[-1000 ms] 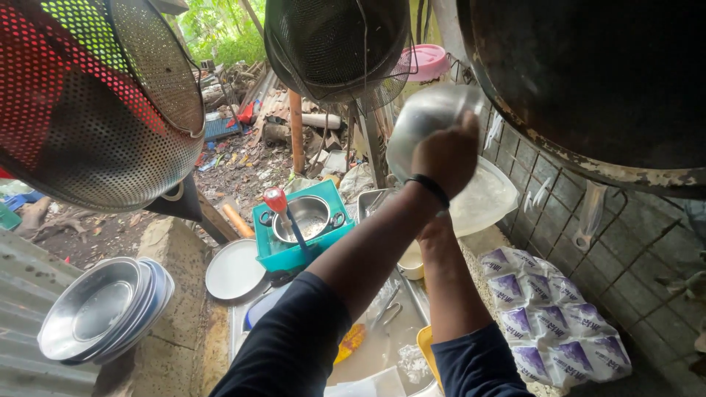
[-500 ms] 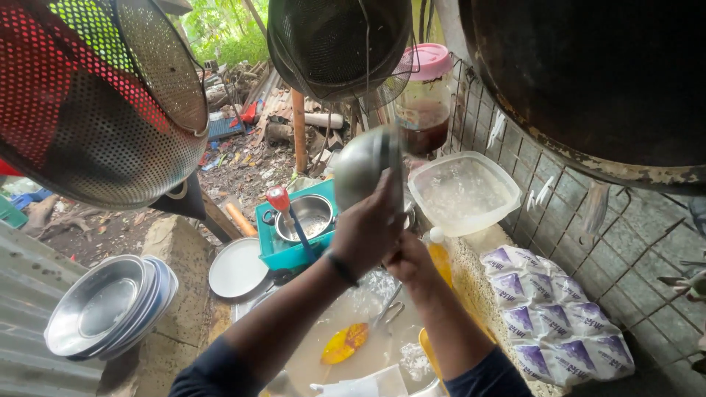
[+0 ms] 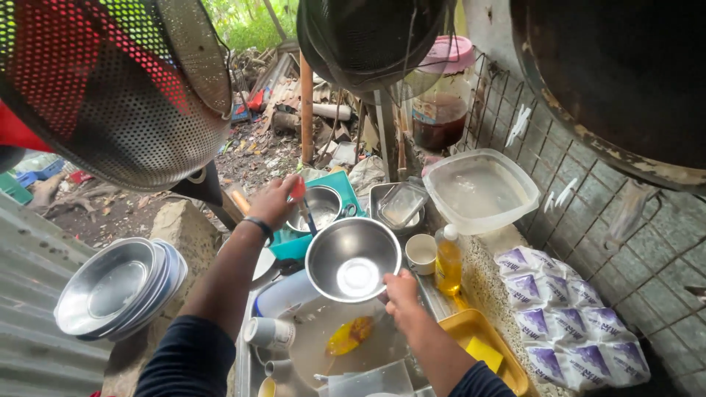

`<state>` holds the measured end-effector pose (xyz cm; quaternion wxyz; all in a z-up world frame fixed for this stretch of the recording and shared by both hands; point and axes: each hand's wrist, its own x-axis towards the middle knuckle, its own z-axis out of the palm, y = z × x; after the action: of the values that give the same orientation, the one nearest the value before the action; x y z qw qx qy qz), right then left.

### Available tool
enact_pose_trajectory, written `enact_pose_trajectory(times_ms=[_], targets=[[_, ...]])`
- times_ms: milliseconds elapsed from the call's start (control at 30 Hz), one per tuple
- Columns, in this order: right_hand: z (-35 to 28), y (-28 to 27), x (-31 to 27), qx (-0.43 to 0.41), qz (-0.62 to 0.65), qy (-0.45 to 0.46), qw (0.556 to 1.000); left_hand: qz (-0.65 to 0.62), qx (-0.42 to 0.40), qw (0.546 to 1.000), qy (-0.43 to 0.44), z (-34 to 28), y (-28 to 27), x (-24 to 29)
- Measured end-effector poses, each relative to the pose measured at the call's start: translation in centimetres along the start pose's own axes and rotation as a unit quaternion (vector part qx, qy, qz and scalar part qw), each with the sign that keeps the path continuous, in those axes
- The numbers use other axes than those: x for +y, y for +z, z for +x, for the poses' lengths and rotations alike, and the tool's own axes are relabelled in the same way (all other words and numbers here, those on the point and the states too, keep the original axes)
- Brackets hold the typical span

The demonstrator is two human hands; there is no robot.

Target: Washing and rinsing various kitchenware including plates, bowls, and plastic containers in a sink.

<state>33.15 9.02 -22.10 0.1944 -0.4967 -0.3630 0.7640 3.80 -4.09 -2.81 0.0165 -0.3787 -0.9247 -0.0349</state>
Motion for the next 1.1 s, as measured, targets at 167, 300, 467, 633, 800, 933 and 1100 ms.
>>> enact_pose_trajectory(times_ms=[167, 300, 467, 633, 800, 933, 1100], targets=[[2.5, 2.8, 3.2, 0.011, -0.078, -0.009, 0.997, 0.034, -0.047, 0.998, 0.011, 0.9, -2.8, 0.8], [0.5, 4.5, 3.3, 0.000, -0.073, -0.015, 0.997, 0.024, -0.049, 0.998, 0.034, 2.9, -1.2, 0.0], [-2.1, 5.4, 2.5, -0.010, -0.069, -0.016, 0.997, 0.029, -0.029, 0.995, -0.093, 3.2, -0.9, 2.7], [-2.3, 5.3, 2.5, -0.013, -0.054, -0.010, 0.998, -0.002, -0.017, 0.986, -0.168, 5.1, 1.2, 4.9], [-1.4, 5.1, 3.1, -0.019, -0.040, 0.010, 0.999, -0.019, 0.001, 0.987, -0.157, 4.3, 0.2, 4.2], [-2.5, 5.4, 2.8, -0.020, -0.044, 0.013, 0.999, 0.004, -0.006, 0.987, -0.161, 4.8, 0.6, 4.5], [-4.0, 5.8, 2.1, -0.027, -0.031, 0.024, 0.999, 0.007, -0.050, 0.986, -0.156, 5.6, 1.2, 4.4]])
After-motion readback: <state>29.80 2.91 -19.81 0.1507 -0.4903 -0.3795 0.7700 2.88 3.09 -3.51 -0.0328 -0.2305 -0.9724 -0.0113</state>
